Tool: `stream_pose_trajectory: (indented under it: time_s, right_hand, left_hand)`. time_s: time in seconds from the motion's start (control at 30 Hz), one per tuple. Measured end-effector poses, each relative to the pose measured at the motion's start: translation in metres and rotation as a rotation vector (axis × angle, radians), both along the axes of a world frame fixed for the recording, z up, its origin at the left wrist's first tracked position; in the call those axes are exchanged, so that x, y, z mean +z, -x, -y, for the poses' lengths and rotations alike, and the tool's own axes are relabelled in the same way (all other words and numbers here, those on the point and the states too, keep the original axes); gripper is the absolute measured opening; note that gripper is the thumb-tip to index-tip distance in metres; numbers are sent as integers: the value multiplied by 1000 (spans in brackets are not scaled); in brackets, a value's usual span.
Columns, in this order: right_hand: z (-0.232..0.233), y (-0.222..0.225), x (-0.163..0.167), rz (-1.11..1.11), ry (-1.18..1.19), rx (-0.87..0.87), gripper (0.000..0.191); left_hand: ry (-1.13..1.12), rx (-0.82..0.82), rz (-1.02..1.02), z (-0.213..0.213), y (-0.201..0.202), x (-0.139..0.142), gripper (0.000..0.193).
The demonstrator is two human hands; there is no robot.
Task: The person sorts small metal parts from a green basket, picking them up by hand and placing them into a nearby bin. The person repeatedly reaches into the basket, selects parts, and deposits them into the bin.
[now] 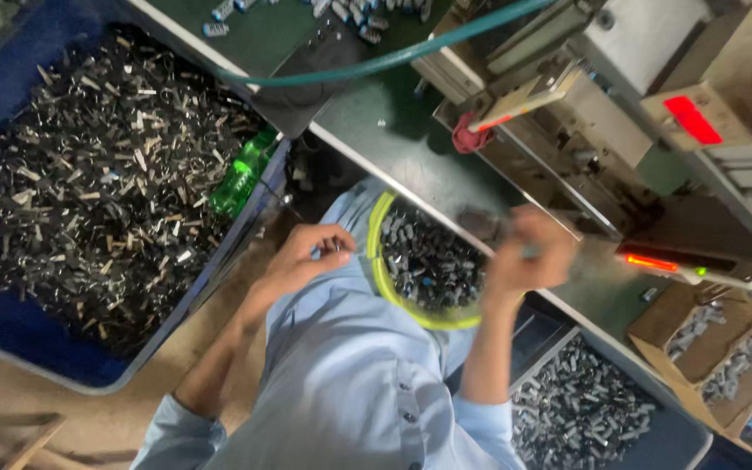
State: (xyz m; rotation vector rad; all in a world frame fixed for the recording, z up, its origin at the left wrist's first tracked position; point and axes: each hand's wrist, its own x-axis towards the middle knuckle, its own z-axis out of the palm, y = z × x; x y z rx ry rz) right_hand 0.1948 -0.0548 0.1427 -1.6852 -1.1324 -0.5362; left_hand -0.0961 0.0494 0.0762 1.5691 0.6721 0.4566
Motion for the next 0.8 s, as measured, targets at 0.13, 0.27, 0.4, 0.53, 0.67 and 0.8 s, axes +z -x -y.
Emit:
stream_pose_trajectory:
  time_s: [0.13, 0.27, 0.4, 0.53, 0.67, 0.8]
  right_hand:
    - [40, 53, -59, -56, 638, 318, 11]
    - [94, 49, -96, -279, 690, 170, 14]
    - [126, 31, -105, -453, 728, -14, 16]
    - [121, 26, -96, -374, 669, 55, 20]
    - [90, 26, -86, -315, 627, 97, 19]
    - [54, 23, -86, -276, 725, 17, 21]
  left_hand:
    - [24, -11, -126, 0, -7, -6, 19]
    - [10, 4, 62, 6, -15, -15, 14]
    - [18, 12, 46, 16, -27, -19, 10]
    - [-58, -92, 78, 23, -48, -14, 9]
    - [-145, -178, -45, 31, -72, -8, 9]
    - [-218, -236, -140, 41, -88, -5, 12]
